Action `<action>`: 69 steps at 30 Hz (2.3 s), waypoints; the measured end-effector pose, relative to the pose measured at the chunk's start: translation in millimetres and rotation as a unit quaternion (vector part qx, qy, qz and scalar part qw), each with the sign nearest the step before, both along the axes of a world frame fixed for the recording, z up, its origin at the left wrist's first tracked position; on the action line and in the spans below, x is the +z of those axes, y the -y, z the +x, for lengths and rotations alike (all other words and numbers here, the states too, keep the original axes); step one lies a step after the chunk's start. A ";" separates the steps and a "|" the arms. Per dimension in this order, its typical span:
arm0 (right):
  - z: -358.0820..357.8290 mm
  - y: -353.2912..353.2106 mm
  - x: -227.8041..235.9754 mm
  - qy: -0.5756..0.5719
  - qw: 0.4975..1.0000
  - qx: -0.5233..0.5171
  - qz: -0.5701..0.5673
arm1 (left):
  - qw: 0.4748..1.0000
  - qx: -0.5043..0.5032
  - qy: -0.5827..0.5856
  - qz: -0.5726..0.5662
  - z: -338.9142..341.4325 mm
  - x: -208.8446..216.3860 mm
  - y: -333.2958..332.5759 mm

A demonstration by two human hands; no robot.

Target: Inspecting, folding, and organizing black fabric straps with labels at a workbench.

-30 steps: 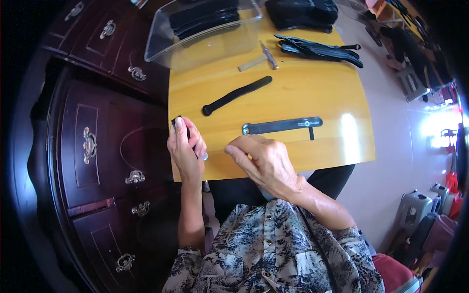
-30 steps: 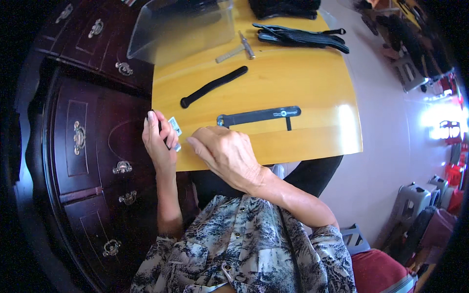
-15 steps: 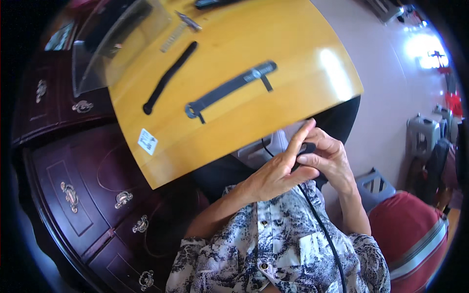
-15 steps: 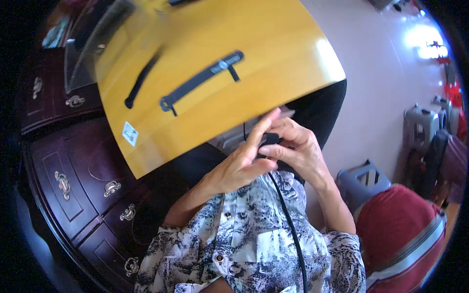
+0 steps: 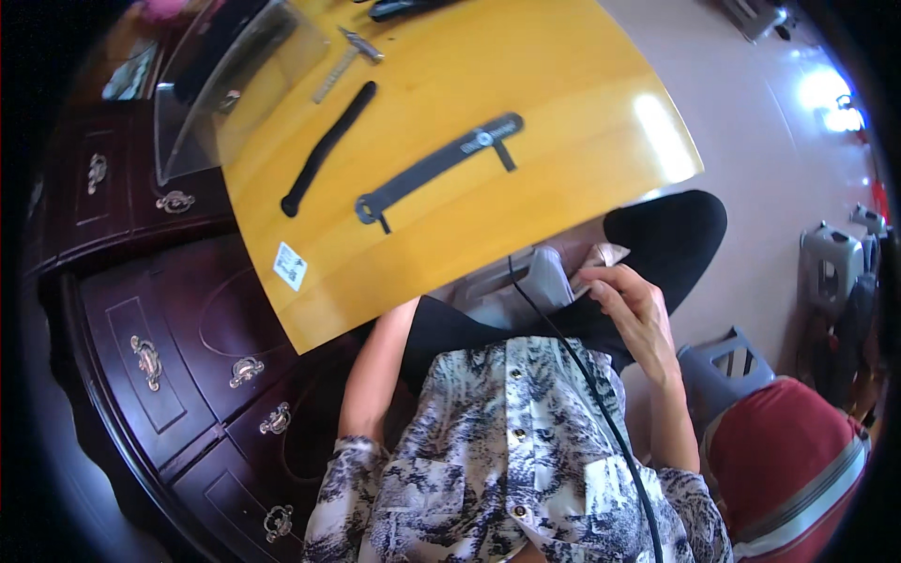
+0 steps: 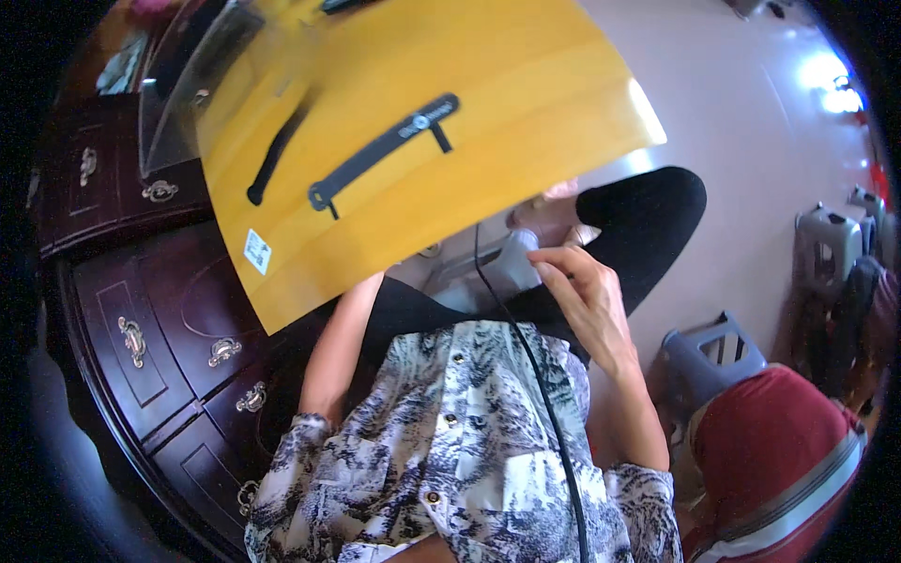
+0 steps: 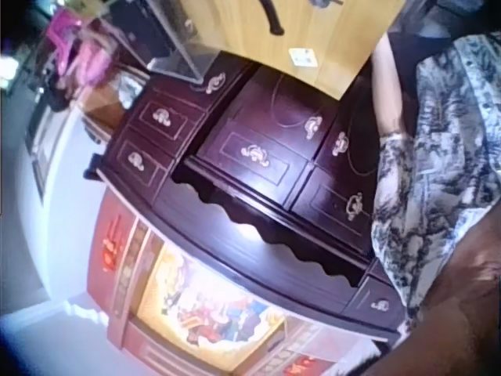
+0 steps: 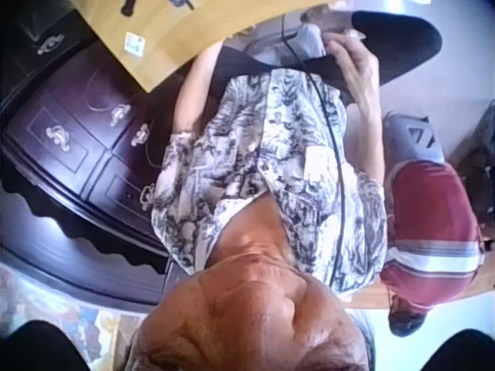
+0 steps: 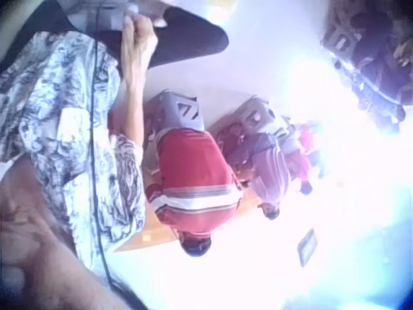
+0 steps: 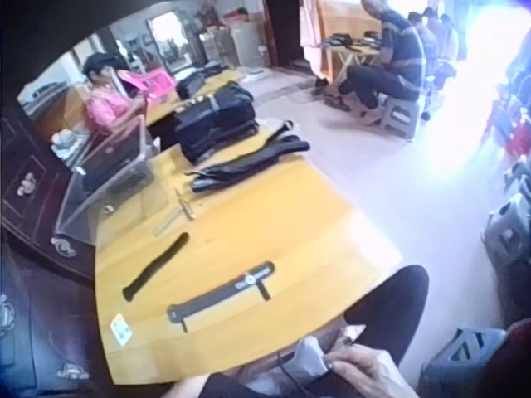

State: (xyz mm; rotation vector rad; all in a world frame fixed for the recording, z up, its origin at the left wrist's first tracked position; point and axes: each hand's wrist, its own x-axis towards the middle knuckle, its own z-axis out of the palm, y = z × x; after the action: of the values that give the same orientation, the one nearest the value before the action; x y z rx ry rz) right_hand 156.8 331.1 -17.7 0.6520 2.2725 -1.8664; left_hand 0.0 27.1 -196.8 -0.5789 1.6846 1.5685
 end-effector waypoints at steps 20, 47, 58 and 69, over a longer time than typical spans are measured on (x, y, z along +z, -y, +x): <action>-231.5 99.6 60.1 -0.348 0.845 0.285 0.288 | 0.863 -0.323 -0.388 0.012 56.6 155.3 15.5; -218.4 158.0 146.7 -0.013 0.905 0.377 -0.196 | 0.824 0.217 -0.520 0.050 -24.7 318.9 36.6; -203.1 148.5 114.0 0.034 0.816 0.439 -0.375 | 0.751 0.362 -0.552 -0.032 -20.9 330.2 47.9; -192.1 124.0 91.1 0.010 0.850 0.317 -0.420 | 0.771 0.314 -0.553 0.028 -5.3 326.1 58.8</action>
State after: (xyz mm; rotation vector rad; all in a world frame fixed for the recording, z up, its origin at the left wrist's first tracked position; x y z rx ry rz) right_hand -35.3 207.1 73.4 -0.1975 1.1616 -2.1225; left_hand -5.3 -31.7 129.3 -0.1204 2.3815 2.7896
